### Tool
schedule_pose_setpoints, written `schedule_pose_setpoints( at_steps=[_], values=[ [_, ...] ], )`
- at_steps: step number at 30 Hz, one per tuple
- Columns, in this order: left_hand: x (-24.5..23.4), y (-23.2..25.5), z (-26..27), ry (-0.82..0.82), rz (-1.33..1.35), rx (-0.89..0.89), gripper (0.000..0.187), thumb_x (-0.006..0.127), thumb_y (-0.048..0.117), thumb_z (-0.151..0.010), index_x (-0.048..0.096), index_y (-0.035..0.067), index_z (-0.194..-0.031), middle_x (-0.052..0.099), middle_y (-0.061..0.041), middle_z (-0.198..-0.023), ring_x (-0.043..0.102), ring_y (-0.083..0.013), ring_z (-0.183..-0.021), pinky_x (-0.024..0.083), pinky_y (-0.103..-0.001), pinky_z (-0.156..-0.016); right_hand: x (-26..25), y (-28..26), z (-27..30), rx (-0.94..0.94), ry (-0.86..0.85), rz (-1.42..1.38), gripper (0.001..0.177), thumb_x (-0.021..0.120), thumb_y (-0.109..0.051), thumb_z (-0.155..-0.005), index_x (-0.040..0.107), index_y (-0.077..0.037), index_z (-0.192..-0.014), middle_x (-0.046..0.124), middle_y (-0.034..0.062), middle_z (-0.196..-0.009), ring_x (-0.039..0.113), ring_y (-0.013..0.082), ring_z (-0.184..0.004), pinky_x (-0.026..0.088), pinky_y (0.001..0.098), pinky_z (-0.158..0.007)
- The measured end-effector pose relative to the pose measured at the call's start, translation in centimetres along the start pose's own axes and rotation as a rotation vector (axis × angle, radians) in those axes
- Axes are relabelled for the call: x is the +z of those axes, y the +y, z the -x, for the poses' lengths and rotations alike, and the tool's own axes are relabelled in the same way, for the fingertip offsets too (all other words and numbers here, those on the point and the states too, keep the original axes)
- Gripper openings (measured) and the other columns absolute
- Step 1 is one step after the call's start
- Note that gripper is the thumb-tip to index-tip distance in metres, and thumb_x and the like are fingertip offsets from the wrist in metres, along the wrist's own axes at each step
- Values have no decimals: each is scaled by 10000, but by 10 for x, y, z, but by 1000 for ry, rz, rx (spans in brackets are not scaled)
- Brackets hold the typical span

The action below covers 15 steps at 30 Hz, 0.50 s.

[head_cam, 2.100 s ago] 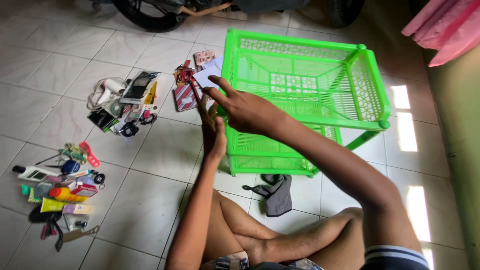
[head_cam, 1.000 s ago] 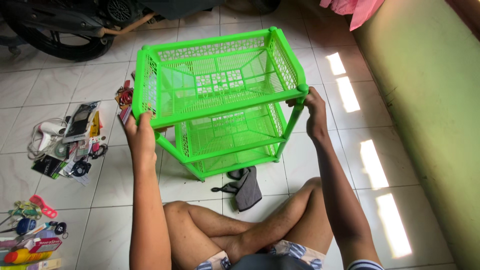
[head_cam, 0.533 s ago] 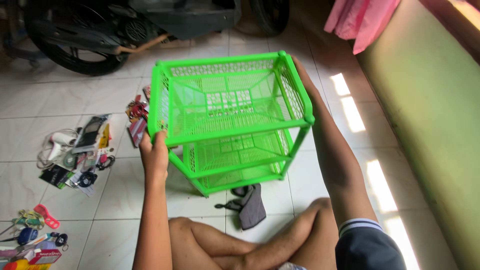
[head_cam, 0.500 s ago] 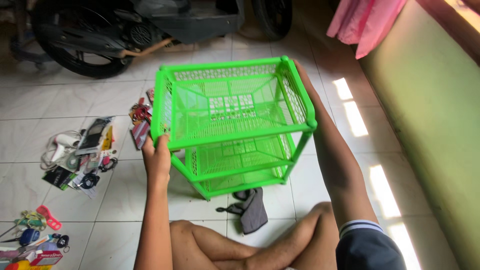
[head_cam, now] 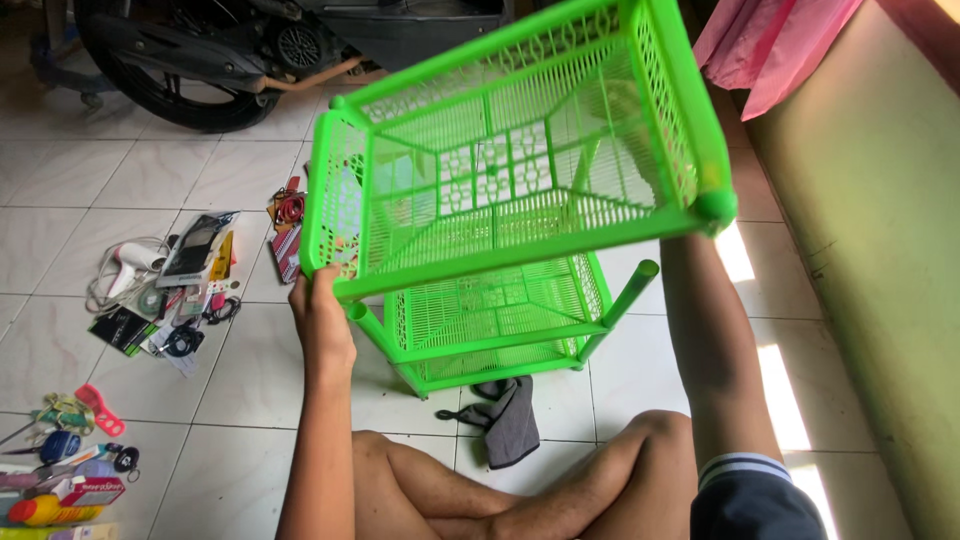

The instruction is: The person sits on the floor and removes books and papers from a green plastic shelving unit. They then disassemble the unit by removing the vertical support poles and separating the plastic basket sections.

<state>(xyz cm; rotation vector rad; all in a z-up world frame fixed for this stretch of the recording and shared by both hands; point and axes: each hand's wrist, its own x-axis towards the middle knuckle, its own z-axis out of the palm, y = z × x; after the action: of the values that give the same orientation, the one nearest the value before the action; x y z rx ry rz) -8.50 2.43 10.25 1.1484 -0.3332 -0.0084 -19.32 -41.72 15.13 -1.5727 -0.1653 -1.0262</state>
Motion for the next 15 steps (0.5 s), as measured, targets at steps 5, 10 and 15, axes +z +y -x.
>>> schedule_pose_setpoints(
  at_steps=[5,10,15],
  values=[
    [5,20,7,-57,-60,206,319,514,176,-867,563,13,-1137,595,-50,-1087,532,-145,-992,408,-275,-881,2,-65,27,81,-19,-118,479,548,-395,-901,517,-47,-1228,578,64,-1009,552,157,-799,454,305,-629],
    [13,18,22,-134,-324,231,435,499,358,-930,525,31,-1215,614,-78,-1129,556,-169,-1028,407,-288,-912,-17,-98,75,494,69,-14,544,543,-459,-890,505,-53,-1251,568,70,-1043,549,167,-816,446,310,-630],
    [-17,-12,23,-296,-322,571,686,469,515,-956,268,62,-1431,524,-106,-1315,519,-169,-1139,398,-302,-981,-32,-108,109,510,200,-147,543,524,-394,-830,497,-55,-1254,554,107,-1097,590,226,-824,505,379,-651]
  ],
)
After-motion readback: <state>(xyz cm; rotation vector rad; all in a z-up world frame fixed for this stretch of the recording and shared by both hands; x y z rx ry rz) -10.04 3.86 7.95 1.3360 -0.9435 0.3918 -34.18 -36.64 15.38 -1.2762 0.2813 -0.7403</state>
